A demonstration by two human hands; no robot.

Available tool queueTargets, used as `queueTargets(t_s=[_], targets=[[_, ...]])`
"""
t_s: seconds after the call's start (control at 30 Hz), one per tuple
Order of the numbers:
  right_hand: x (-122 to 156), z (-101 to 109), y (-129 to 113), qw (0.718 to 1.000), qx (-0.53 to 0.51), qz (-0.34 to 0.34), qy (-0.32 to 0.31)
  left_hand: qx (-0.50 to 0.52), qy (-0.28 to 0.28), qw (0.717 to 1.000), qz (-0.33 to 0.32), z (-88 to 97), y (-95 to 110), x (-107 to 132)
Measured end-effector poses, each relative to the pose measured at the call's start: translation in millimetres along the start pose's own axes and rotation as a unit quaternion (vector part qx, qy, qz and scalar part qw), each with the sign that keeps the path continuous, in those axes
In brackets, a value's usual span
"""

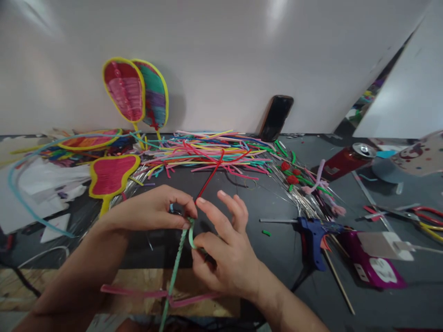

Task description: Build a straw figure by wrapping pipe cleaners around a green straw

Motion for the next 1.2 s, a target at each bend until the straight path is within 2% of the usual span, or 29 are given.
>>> queueTargets(t_s=[0.17,0.37,0.53,0.7,0.77,0.93,1.07,1.2], targets=[[-4,5,10,0.997,-0.065,-0.008,0.039,-0.051,0.005,0.999,-0.006,-4.2,4,-2],[-9,6,25,0.984,-0.126,-0.127,0.019,-0.074,0.014,0.997,-0.035,-10.7,13,-6],[-13,10,41,0.940,-0.178,-0.292,-0.003,-0.056,0.018,0.996,-0.064,-15.3,18,-8],[-16,7,53,0.896,-0.242,-0.362,-0.086,-0.052,0.024,0.997,-0.061,-17.1,19,-9],[-16,6,54,0.894,-0.247,-0.364,-0.089,-0.067,0.023,0.996,-0.056,-18.1,18,-10],[-12,4,50,0.911,-0.245,-0.324,-0.075,-0.138,0.032,0.988,-0.067,-19.9,17,-12],[-15,15,51,0.946,-0.203,-0.250,-0.040,-0.157,0.036,0.985,-0.069,-19.1,16,-10],[-20,25,49,0.974,-0.104,-0.171,-0.103,-0.186,0.037,0.980,-0.053,-16.2,15,-9]])
Point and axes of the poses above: each hand's wrist, its own x-axis away from the middle knuckle, its own z-axis out of the back of the hand, y = z × x, the point moved 4 cm from there along -x, towards the middle knuckle, and after that the axes turned 15 degrees about -z, right-handed, at the moved point
